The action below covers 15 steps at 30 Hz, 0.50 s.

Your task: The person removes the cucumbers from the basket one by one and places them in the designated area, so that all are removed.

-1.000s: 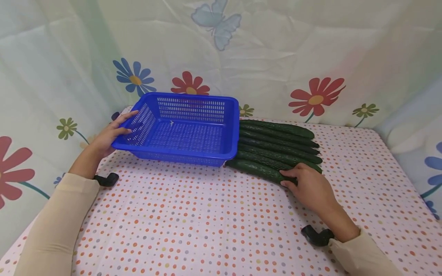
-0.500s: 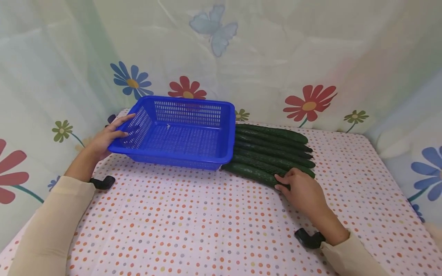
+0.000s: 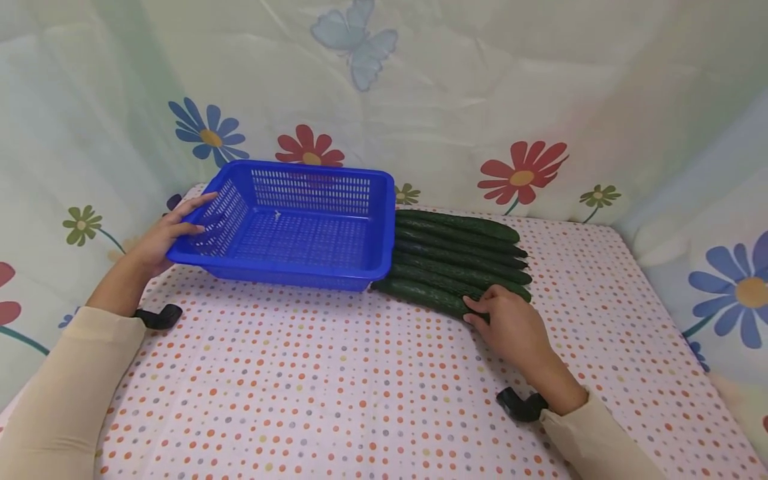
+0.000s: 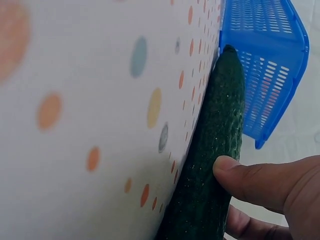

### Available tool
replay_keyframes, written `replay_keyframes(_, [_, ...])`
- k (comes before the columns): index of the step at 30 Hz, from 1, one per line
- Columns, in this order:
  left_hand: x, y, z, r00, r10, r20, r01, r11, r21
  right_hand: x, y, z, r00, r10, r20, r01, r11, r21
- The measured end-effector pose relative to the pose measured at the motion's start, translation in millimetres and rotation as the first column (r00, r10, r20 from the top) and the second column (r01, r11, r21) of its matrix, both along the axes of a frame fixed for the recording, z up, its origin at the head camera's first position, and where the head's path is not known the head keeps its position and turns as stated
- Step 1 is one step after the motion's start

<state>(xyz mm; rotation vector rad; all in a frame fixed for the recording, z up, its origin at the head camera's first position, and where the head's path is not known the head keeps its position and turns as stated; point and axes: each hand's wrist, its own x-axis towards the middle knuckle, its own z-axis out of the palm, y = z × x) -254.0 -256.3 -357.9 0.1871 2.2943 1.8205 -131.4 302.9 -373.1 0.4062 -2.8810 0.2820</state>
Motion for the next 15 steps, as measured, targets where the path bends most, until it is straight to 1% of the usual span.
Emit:
replay_keyframes(7, [-0.1, 1.0, 3.3, 1.0, -0.014, 0.005, 0.014, 1.0, 0.027, -1.5, 1.4, 7.2, 1.0, 0.004, 0.007, -0.004, 1.0, -0.016])
replay_keyframes(11, [-0.9, 3.1, 3.2, 1.0, -0.022, 0.011, 0.021, 1.0, 0.023, -1.3, 4.1, 9.0, 1.0, 0.002, 0.022, -0.001, 1.0, -0.02])
replay_keyframes(13, [-0.8, 3.7, 3.2, 1.0, -0.018, 0.009, 0.018, 1.0, -0.006, -1.6, 5.3, 9.1, 0.999, 0.002, 0.034, -0.002, 1.0, -0.005])
replay_keyframes(15, [-1.7, 4.0, 4.1, 1.0, -0.009, -0.007, 0.009, 0.998, -0.056, -1.7, 6.8, 10.0, 0.999, 0.008, 0.035, -0.008, 1.0, -0.002])
